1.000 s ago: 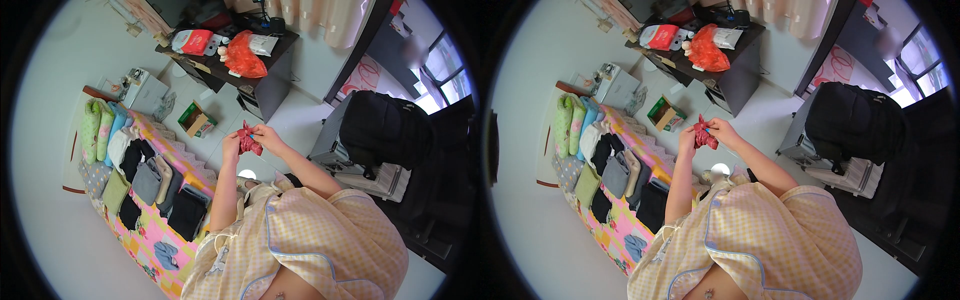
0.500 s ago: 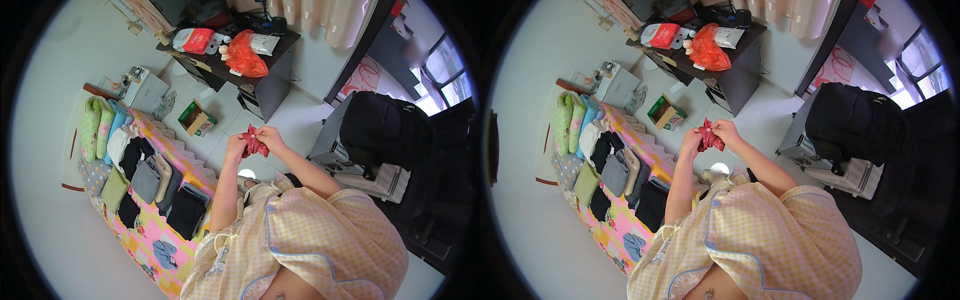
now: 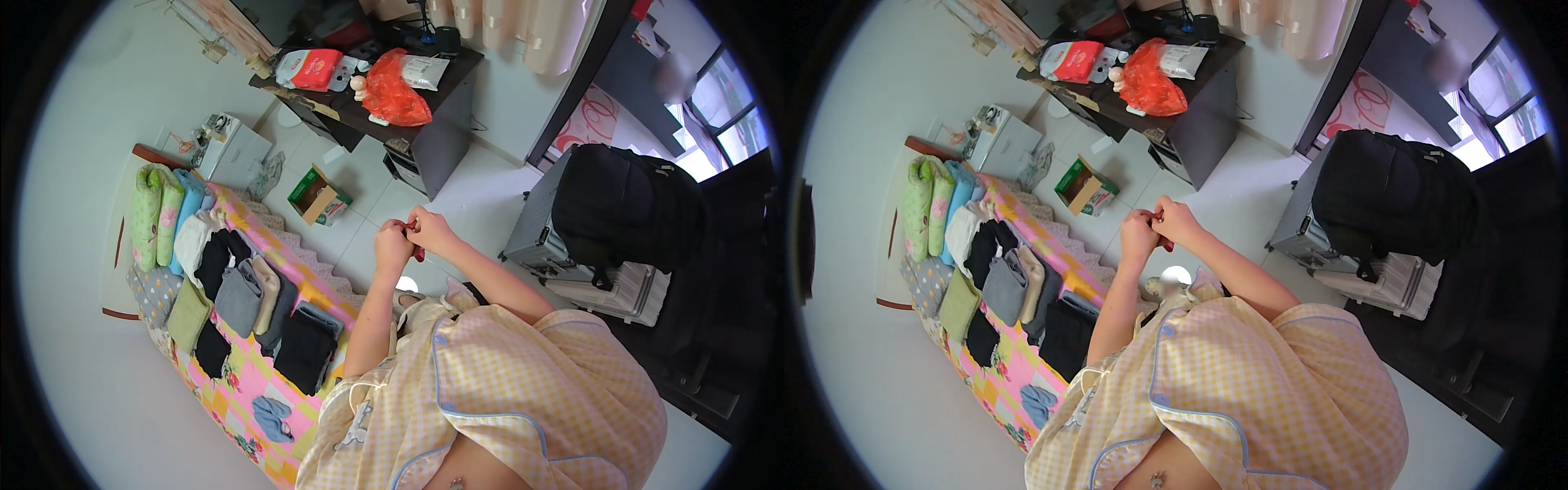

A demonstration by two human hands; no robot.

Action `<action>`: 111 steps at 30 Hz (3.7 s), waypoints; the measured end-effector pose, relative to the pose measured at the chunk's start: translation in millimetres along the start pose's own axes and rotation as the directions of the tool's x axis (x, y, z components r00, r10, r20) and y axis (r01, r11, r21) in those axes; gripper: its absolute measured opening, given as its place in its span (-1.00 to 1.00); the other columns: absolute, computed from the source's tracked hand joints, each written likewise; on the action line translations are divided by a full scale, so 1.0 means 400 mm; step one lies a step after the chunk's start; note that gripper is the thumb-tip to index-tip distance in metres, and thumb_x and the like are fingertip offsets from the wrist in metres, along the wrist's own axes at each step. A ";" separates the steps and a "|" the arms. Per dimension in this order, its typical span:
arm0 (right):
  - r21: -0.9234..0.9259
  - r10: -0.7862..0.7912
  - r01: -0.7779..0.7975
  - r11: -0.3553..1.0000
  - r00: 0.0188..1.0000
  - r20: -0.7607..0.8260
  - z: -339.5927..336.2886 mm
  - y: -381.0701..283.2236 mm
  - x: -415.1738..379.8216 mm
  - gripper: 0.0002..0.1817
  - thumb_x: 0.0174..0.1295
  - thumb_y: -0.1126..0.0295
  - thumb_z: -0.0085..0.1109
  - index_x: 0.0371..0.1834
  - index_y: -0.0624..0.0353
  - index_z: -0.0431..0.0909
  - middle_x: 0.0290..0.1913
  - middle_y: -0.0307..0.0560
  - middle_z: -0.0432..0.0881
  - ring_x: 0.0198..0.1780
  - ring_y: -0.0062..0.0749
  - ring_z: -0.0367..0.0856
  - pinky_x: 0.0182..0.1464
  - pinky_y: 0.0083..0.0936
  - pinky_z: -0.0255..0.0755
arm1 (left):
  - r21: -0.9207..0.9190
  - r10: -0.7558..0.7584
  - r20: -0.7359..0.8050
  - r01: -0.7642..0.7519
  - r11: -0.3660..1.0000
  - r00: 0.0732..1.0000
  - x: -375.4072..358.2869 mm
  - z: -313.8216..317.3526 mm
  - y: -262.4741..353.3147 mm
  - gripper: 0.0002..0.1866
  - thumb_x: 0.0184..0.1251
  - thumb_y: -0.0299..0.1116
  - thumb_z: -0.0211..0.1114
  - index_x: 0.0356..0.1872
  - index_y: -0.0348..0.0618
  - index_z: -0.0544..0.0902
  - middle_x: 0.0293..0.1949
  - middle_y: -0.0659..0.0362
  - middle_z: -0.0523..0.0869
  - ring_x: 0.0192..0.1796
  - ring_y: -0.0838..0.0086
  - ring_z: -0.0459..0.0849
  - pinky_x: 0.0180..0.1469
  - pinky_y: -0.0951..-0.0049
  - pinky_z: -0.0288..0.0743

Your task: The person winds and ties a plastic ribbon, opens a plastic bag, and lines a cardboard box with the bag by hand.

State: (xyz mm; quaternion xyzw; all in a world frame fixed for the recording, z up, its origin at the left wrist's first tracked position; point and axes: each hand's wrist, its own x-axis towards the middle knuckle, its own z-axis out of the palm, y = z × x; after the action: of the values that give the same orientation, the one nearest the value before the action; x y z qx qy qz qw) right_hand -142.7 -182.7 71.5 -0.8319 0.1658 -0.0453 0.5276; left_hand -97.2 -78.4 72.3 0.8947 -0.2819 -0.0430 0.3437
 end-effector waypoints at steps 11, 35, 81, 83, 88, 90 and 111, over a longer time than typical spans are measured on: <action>0.295 0.209 -0.220 0.930 0.975 0.069 -0.001 0.030 0.013 -0.87 -0.17 0.45 0.08 -0.55 0.25 0.40 -0.62 -0.05 0.51 -0.62 -0.40 0.52 -0.57 -0.49 0.40 | -0.242 0.141 -0.026 -0.143 0.960 0.990 -0.013 0.009 -0.032 -0.84 -0.18 -0.62 0.12 -0.48 -0.32 0.58 -0.35 0.09 0.52 -0.48 0.37 0.51 -0.44 0.50 0.41; -0.304 0.128 -0.056 0.951 0.967 0.220 -0.027 -0.062 0.001 -0.71 -0.14 0.21 0.00 -0.34 0.10 0.41 -0.33 -0.17 0.51 -0.40 -0.37 0.53 -0.35 -0.40 0.39 | -0.801 -0.317 0.268 0.394 0.452 0.910 -0.015 0.005 -0.028 -0.92 0.08 -0.46 0.14 -0.41 -0.20 0.46 -0.64 0.29 0.46 -0.66 0.69 0.37 -0.68 0.73 0.18; -0.402 -0.316 0.304 0.864 0.948 0.038 -0.036 0.114 -0.014 -0.66 -0.12 0.20 0.08 -0.23 -0.01 0.39 -0.35 -0.14 0.43 -0.34 -0.24 0.49 -0.30 -0.34 0.35 | -0.977 -0.348 0.103 0.160 0.140 0.932 -0.015 0.121 -0.022 -0.78 0.22 -0.22 -0.02 -0.52 -0.12 0.39 -0.59 0.32 0.39 -0.53 0.67 0.28 -0.41 0.63 0.17; -0.365 -0.280 0.290 0.885 0.956 0.082 -0.046 0.097 -0.027 -0.56 -0.12 0.24 0.08 -0.09 -0.06 0.29 -0.27 -0.09 0.39 -0.24 -0.21 0.46 -0.28 -0.34 0.36 | -0.987 -0.435 0.111 0.149 0.054 0.894 -0.012 0.119 -0.042 -0.81 0.20 -0.26 0.01 -0.50 -0.13 0.38 -0.61 0.30 0.39 -0.57 0.67 0.28 -0.48 0.63 0.17; -0.336 -0.207 0.241 0.911 0.969 0.135 -0.020 0.100 -0.038 -0.61 -0.11 0.30 0.06 -0.11 -0.11 0.33 -0.24 -0.14 0.35 -0.29 -0.25 0.47 -0.29 -0.39 0.39 | -0.926 -0.420 0.263 0.349 0.142 0.869 -0.043 0.122 -0.070 -0.86 0.20 -0.29 0.01 -0.40 -0.12 0.44 -0.68 0.36 0.32 -0.64 0.69 0.23 -0.60 0.67 0.09; -0.324 -0.229 0.248 0.913 0.969 0.096 -0.003 0.104 -0.036 -0.62 -0.10 0.31 0.05 -0.12 -0.12 0.34 -0.24 -0.14 0.35 -0.29 -0.25 0.47 -0.31 -0.38 0.39 | -0.921 -0.402 0.314 0.378 0.091 0.860 -0.048 0.125 -0.070 -0.80 0.22 -0.23 -0.02 -0.46 -0.10 0.45 -0.71 0.36 0.28 -0.64 0.67 0.19 -0.57 0.64 0.08; 0.289 -0.090 0.173 0.942 0.956 -0.279 0.006 0.135 -0.019 -0.36 -0.09 0.50 0.11 0.12 0.12 0.08 -0.21 0.04 0.38 -0.30 -0.36 0.46 -0.24 -0.50 0.36 | -0.966 -0.392 0.257 0.232 -0.111 0.883 -0.045 0.113 -0.056 -0.83 0.21 -0.30 0.00 -0.44 -0.18 0.44 -0.65 0.33 0.37 -0.60 0.65 0.29 -0.50 0.62 0.17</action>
State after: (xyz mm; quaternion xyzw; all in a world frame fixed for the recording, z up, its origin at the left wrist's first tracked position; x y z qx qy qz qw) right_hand -161.6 -199.1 22.8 -0.7347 0.1684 -0.2155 0.6208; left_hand -114.0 -81.9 21.7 0.4200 0.0727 -0.2582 0.8670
